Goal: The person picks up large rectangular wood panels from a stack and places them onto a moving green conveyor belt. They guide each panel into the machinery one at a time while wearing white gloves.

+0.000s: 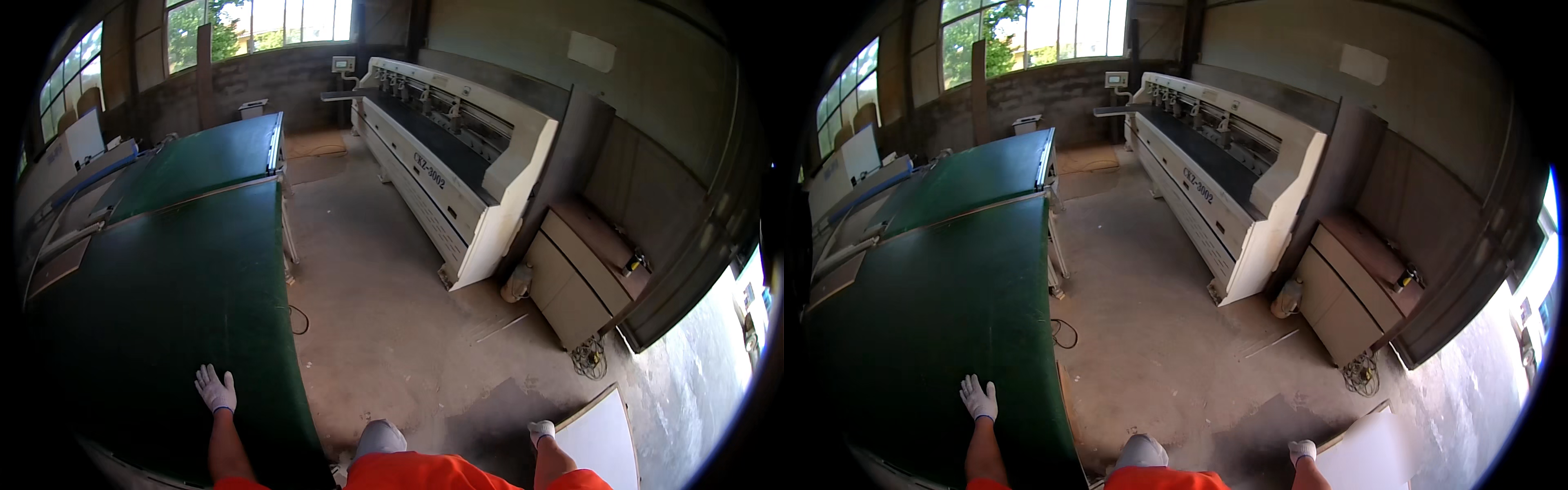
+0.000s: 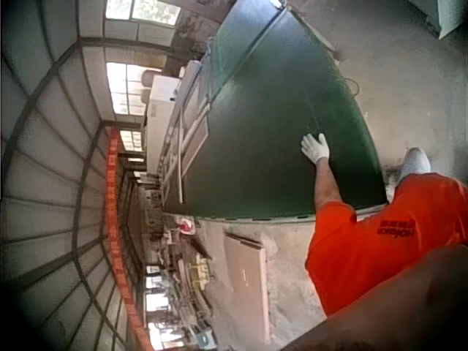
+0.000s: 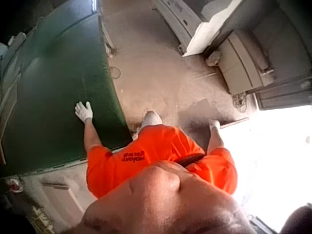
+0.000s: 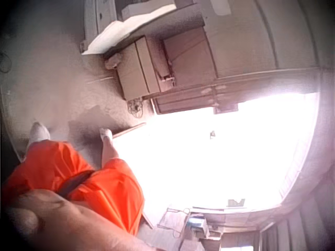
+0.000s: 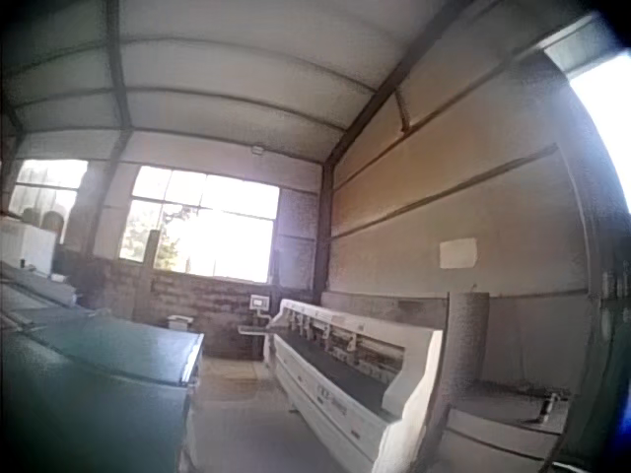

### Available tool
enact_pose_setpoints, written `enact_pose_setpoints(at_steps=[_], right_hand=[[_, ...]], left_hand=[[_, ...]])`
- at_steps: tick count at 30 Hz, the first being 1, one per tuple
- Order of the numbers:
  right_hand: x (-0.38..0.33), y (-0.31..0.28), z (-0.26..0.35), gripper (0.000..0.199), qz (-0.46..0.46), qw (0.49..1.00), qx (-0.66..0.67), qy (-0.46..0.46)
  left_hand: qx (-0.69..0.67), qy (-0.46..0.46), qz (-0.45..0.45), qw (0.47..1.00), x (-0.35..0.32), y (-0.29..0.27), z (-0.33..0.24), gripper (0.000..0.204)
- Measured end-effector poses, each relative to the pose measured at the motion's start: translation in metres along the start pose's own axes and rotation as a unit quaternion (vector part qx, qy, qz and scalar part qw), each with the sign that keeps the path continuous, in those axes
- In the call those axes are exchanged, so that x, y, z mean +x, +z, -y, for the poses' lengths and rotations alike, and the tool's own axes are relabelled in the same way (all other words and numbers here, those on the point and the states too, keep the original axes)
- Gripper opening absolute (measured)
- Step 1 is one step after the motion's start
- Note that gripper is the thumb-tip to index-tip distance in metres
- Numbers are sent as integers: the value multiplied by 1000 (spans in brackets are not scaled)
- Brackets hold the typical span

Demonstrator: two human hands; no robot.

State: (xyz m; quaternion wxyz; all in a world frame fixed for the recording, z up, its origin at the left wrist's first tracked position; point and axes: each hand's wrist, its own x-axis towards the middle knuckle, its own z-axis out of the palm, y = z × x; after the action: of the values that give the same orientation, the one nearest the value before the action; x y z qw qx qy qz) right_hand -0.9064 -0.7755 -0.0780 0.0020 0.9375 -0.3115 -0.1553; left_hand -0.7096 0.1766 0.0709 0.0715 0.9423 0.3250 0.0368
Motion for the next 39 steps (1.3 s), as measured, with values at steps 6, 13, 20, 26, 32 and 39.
enact_pose_setpoints(at_steps=[6,13,20,26,32,39], right_hand=[[230,-140,264,28,17,881,456,-128],[310,-172,440,52,119,928,263,-237],[376,-99,446,33,264,926,244,-113],[513,-169,544,31,280,927,216,-127],[729,-267,666,29,259,927,187,-195],[1012,-346,930,27,166,889,219,-366]], left_hand=[[38,-187,-38,981,49,-7,10,67],[102,-495,-57,861,148,9,-62,66],[95,-460,-113,876,256,27,-175,66],[16,-448,-96,889,330,56,-258,69],[20,-536,-62,842,382,76,-388,76],[-17,-512,-82,855,418,119,-515,80]])
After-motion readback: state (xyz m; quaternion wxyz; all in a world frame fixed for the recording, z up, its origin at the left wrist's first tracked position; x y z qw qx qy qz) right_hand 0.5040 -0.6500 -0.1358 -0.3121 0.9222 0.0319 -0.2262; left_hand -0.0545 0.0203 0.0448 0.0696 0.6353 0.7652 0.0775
